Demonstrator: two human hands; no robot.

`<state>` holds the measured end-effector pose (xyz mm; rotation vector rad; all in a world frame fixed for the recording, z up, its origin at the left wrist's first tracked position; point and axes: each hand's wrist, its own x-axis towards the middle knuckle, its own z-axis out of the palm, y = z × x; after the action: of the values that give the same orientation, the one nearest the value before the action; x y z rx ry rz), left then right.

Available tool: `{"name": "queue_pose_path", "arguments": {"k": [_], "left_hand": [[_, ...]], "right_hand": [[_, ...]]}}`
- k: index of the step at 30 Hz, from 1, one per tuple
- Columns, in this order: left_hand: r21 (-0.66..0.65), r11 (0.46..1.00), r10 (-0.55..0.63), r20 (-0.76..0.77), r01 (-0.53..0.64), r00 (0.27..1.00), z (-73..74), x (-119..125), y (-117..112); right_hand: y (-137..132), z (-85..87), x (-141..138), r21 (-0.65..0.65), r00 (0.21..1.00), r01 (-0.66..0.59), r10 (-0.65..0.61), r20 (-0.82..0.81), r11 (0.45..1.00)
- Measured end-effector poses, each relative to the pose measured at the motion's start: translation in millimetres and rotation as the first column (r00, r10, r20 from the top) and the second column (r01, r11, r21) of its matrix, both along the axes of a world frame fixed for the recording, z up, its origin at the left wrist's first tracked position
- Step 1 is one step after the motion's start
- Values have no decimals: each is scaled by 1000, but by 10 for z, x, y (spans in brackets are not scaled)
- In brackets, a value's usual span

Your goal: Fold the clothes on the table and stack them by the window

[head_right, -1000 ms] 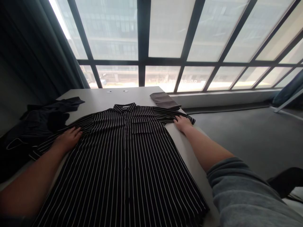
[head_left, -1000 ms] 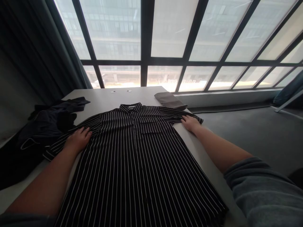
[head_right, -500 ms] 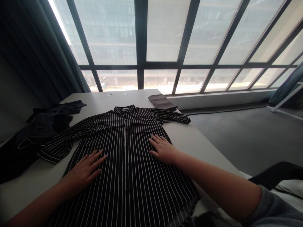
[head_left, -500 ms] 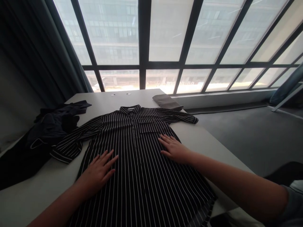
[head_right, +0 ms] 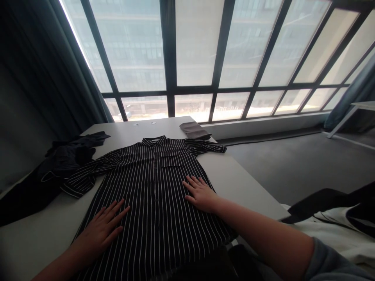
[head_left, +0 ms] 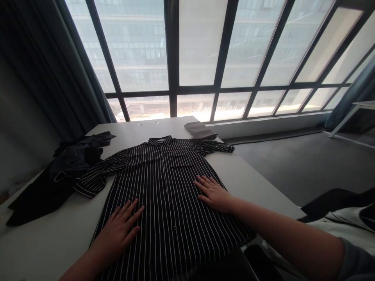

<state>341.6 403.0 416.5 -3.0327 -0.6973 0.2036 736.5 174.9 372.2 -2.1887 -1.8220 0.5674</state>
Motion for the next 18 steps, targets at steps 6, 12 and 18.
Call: {"name": "queue_pose_path", "arguments": {"k": [6,12,18], "left_hand": [[-3,1000,-9,36,9,999,-118,-182,69],[-48,998,46,25,-45,999,-38,14,298],[-228,972,71,88,-49,994,204,750,724]], "right_hand": [[157,-227,731,135,949,263,-282,142,955],[334,-379,2109,189,629,760,-777,24,621],[417,-390,2717,203,557,827,-814,-165,524]]}}
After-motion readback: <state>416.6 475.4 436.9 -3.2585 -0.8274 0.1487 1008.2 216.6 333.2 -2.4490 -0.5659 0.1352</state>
